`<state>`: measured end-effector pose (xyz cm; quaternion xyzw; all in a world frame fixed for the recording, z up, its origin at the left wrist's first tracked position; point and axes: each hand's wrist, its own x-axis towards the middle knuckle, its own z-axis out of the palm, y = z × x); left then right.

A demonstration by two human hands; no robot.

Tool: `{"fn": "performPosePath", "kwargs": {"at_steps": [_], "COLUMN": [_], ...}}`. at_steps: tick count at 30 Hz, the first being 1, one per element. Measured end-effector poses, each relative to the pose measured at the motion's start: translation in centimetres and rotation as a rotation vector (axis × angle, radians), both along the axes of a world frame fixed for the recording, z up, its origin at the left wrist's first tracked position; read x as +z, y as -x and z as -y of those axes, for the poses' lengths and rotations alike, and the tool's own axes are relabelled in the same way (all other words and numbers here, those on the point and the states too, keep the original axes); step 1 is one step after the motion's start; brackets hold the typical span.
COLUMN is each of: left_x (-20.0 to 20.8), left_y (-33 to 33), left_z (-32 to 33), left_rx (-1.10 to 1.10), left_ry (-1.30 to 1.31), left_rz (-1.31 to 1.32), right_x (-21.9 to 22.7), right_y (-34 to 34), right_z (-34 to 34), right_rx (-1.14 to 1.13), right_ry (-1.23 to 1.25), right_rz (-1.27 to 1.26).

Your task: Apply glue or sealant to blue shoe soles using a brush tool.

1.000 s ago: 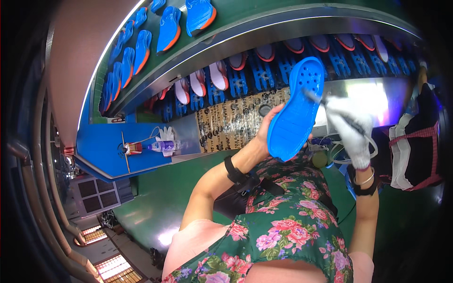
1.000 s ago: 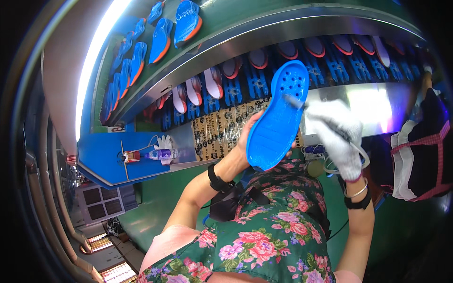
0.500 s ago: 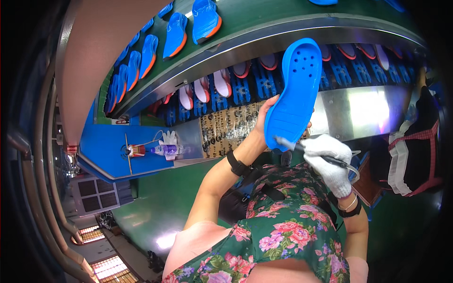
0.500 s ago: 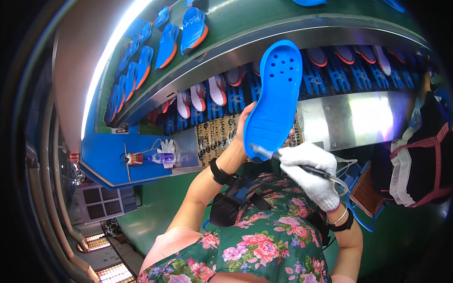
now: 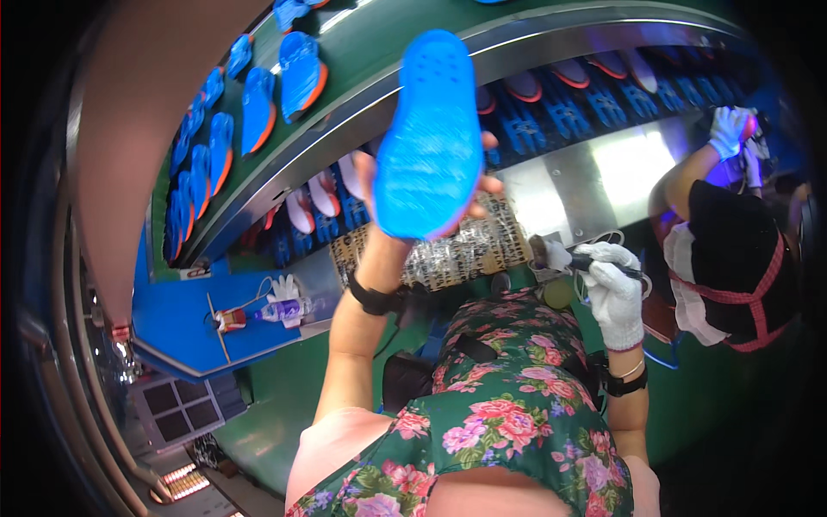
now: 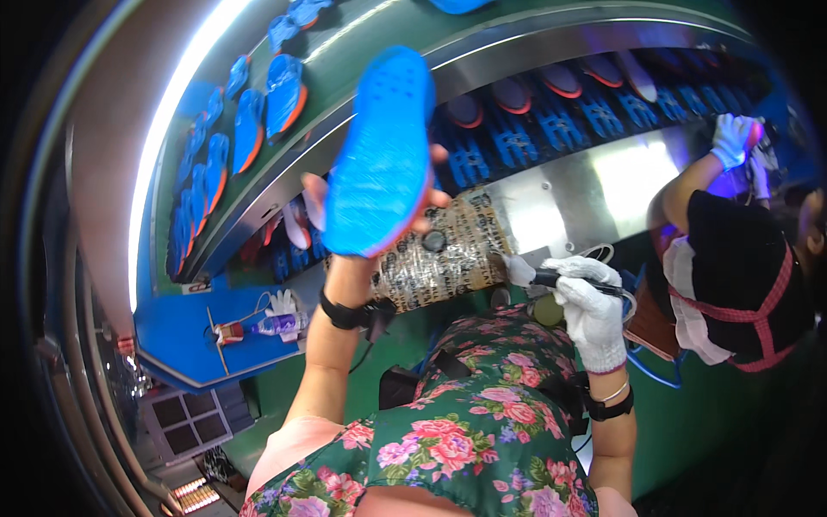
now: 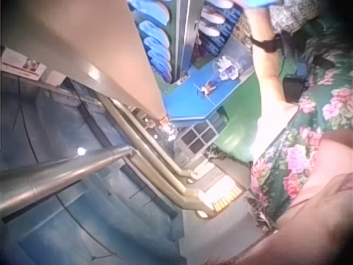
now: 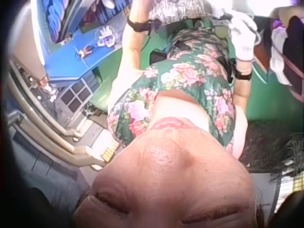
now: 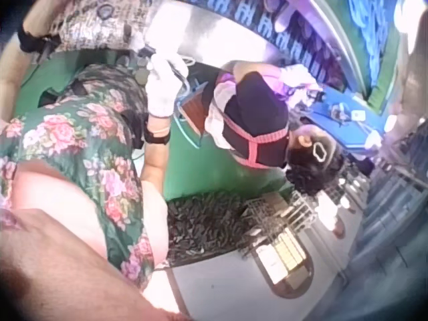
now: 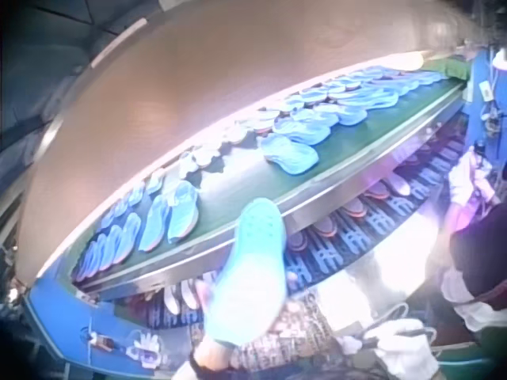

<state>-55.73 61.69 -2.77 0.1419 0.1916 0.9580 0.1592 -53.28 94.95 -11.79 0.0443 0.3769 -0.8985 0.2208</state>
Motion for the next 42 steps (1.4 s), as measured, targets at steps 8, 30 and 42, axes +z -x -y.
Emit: {"fn": "performPosePath", "kwargs": {"at_steps": [8, 30, 42], "left_x": [0.6, 0.0, 0.4], "left_y": [11.6, 9.6, 23.8], "left_z": [5.8, 2.6, -0.6], "left_rx": [0.22, 0.688, 1.122], "left_ry": [-0.406, -0.354, 1.631], "left_rz": [0.254, 0.338, 0.044], "right_x": [-1.4, -3.2, -3.0], "right_y": [-1.0, 0.6, 0.2], "right_z": [2.2, 2.5, 2.4], "right_rx": [0.059, 0.185, 0.141], "right_ry": [-0.239, -0.446, -0.358], "right_rz": [0.0, -0.077, -0.017]}}
